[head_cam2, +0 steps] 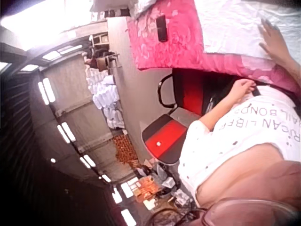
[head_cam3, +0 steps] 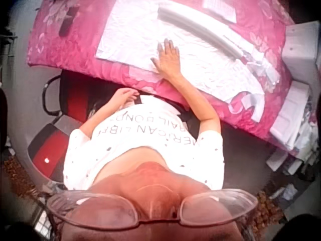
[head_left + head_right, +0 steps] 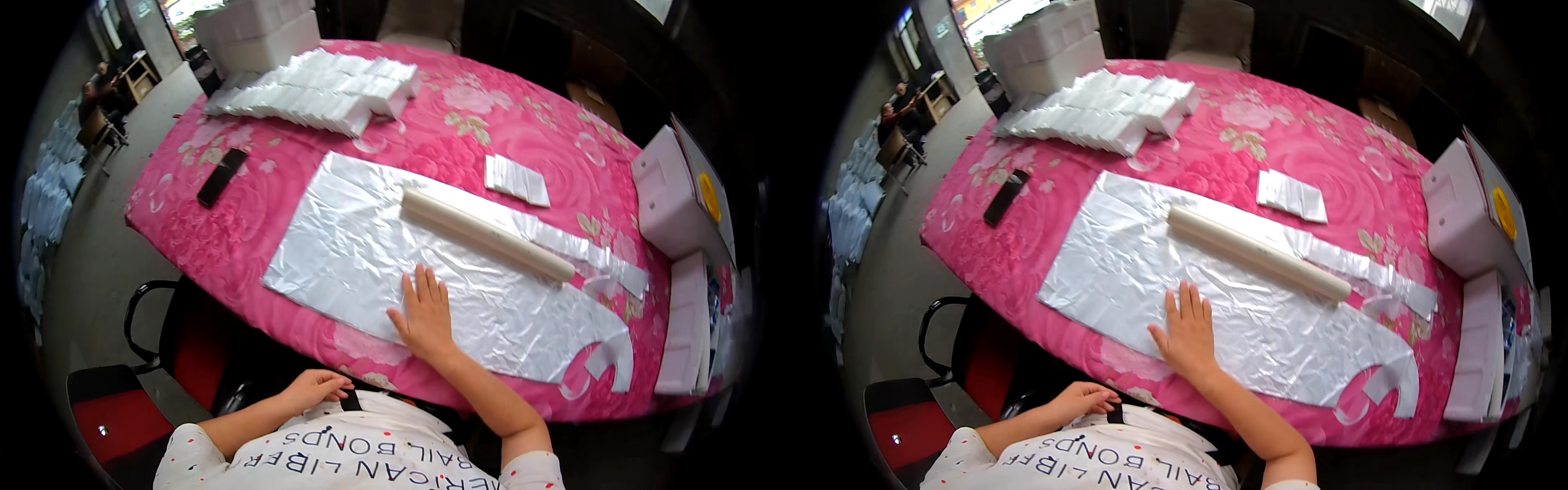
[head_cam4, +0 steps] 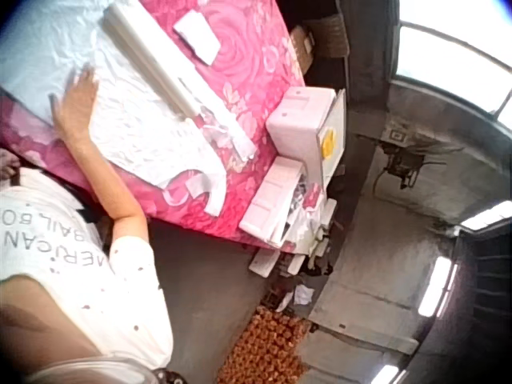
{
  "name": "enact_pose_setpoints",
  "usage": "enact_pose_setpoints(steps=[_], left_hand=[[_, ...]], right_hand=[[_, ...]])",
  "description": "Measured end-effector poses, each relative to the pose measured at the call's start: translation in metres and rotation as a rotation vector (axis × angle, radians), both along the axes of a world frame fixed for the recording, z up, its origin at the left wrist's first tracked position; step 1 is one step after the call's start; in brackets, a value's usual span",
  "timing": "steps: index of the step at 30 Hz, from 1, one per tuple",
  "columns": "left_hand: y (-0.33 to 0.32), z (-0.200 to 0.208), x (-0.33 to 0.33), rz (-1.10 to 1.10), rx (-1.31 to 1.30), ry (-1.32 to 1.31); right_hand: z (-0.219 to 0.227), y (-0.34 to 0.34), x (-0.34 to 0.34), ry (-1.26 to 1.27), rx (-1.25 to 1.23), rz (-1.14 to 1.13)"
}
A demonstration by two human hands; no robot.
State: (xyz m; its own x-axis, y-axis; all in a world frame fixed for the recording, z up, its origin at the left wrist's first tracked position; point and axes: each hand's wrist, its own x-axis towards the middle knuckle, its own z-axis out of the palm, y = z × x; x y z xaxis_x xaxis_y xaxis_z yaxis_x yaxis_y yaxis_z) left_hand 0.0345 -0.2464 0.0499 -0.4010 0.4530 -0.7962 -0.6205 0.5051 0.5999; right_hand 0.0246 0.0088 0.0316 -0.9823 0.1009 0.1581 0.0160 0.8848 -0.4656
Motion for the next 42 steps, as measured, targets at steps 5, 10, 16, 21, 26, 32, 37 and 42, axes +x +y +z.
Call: enact_pose_setpoints(steps=[5,10,16,21,26,32,37,42], left_hand=[[-0.007,-0.017,0.001,0.333,0.056,-0.219],[-0.024,-0.036,0.006,0.199,0.016,0.106],[0.011,0.039,-0.033,-0.654,-0.105,1.015],[0.041,0.051,-0.027,-0.562,0.024,1.257],[0.048,0.048,-0.023,-0.576,0.063,1.315],[0.055,0.047,-0.031,-0.594,0.101,1.347],[0.047,0.047,-0.032,-0.563,0.058,1.303],[0.049,0.046,-0.043,-0.558,0.090,1.428]], right_hand=[[-0.002,-0.083,0.022,-0.061,-0.187,0.192],[0.009,-0.121,0.038,-0.136,-0.287,0.412],[0.044,-0.050,0.027,-0.019,-0.089,0.599],[0.037,0.025,0.025,0.061,-0.396,0.454],[0.049,0.152,-0.030,0.111,-0.990,-0.297],[0.033,0.289,-0.100,0.266,-0.489,-0.702],[0.020,0.279,-0.104,0.050,0.187,-0.811],[0.034,0.221,-0.053,0.277,0.172,-0.268]])
